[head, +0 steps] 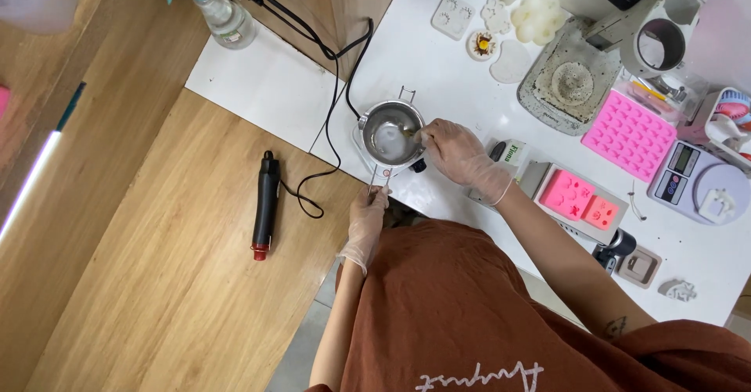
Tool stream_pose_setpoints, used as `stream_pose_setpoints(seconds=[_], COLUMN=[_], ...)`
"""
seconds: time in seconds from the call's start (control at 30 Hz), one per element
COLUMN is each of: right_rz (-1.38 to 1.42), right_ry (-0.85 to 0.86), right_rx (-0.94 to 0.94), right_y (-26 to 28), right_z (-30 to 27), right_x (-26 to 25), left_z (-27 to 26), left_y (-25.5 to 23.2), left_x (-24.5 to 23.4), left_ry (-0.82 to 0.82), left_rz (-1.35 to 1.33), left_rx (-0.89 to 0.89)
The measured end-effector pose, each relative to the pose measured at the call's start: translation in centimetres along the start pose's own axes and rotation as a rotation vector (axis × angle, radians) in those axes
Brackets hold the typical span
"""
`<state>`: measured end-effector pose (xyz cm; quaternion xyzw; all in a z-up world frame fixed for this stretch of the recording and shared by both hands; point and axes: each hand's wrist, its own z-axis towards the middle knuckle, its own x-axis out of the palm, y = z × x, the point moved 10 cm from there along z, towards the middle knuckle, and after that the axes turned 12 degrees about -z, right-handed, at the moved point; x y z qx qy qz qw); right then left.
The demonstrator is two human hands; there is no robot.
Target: Melting wax and preparing silicone molds at a candle-making workstation.
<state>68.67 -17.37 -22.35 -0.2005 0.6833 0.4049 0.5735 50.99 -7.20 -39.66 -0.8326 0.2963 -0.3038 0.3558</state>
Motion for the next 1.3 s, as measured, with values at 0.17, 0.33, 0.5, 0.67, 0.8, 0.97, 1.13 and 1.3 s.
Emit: stream_pose_setpoints(seconds=[0.17,0.33,0.5,0.67,0.8,0.97,1.13,1.3], right_rz=[0.109,0.059,-0.008,-0.064,-0.117,-0.146,-0.179,-0.041], right_ry=[-0.019,-0.156,-0.091,-0.063,-0.113,-0.128,-0.143,-0.108], right_rx=[0.070,-0.002,-0.105,-0.128,-0.100,-0.100,-0.087,-0.108], right_y=[0.9,1.8,2.5,2.6,2.2,2.1,1.4,2.5], right_z=[-0.9,-1.8,-2.3,-2.0,-1.7,-1.4,-1.3,-1.8], right_x=[-1.1,-3.2,-0.9,1.4,1.4,1.2,0.7,-2.1], left_z=[-0.7,-2.7,-2.4,-1.5,-1.3,-0.4,-1.4,-1.7], left_y=[-0.6,-3.4,-2.7,-1.8,-1.7,-0.4,-1.6,-2.3], left_x=[0.1,1.0,0.9,0.2,0.1,-0.2,0.1,0.4], left_ry=[-0.021,-0.054,-0.060,-0.042,-0.035,-0.013,-0.028,-0.027], left_rz=[0.012,0.142,0.104,0.058,0.098,-0.007,0.117,0.124], left_rx=[-0.028,-0.129,-0.106,-0.053,-0.042,-0.021,-0.061,-0.098])
